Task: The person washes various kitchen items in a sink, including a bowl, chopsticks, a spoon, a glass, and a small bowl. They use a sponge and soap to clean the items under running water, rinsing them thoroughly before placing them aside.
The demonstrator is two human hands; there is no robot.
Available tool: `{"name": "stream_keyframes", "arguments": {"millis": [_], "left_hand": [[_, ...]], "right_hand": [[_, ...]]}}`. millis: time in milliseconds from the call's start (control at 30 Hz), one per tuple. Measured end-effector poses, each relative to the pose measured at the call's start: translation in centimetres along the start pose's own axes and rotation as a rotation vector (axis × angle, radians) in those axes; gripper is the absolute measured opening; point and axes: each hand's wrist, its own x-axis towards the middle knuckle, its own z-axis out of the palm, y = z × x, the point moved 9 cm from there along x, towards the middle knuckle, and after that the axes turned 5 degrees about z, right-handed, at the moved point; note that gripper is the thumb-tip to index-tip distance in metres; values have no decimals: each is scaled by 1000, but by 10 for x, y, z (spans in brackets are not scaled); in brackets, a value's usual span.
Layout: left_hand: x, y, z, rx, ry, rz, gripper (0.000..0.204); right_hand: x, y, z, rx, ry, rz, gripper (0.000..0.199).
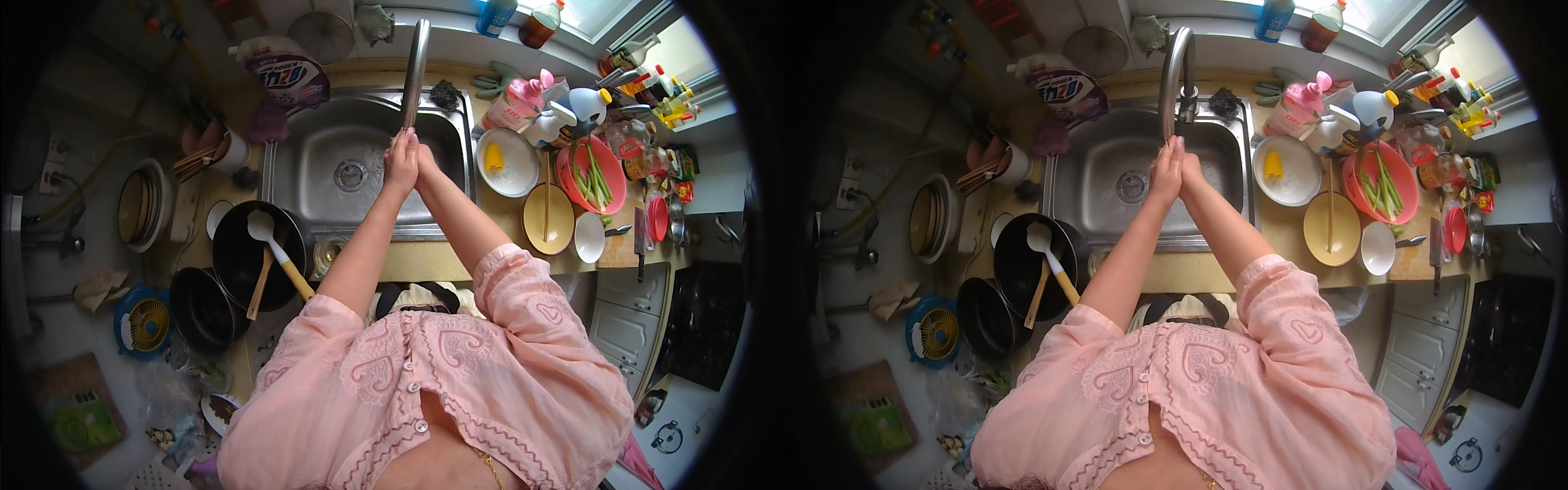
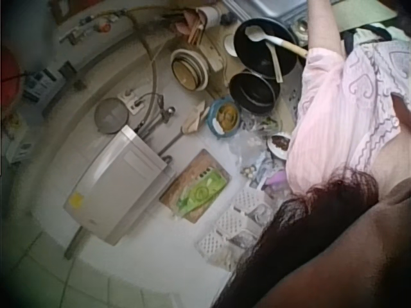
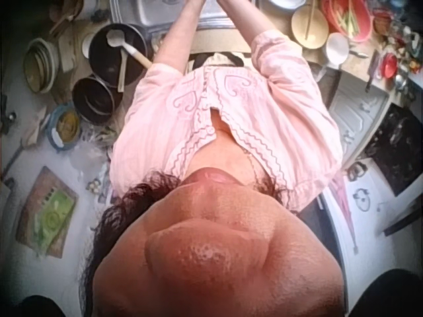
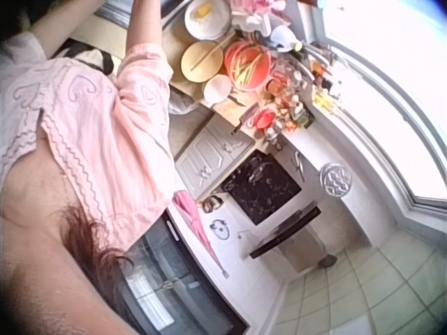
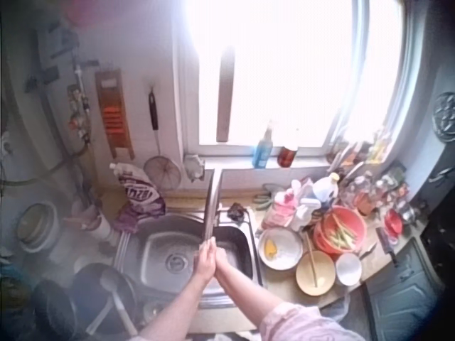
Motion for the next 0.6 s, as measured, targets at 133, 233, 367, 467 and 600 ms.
{"name": "stream_keyframes", "arguments": {"millis": [133,233,367,467,600], "left_hand": [[-13,-35,8,-990,243,-421,38],[-12,-51,10,-1272,385,-586,41],[-17,-49,18,-1393,448,-703,48],[-19,-51,16,-1410,500,-706,47],[-17,-58,15,-1410,550,-667,43]], "right_hand": [[-6,-30,-10,205,107,-148,44],[-26,-26,-2,315,126,-238,44],[-42,-25,-5,449,165,-290,45],[-43,-24,-3,457,155,-275,45],[-39,-22,-3,491,147,-223,46]]}}
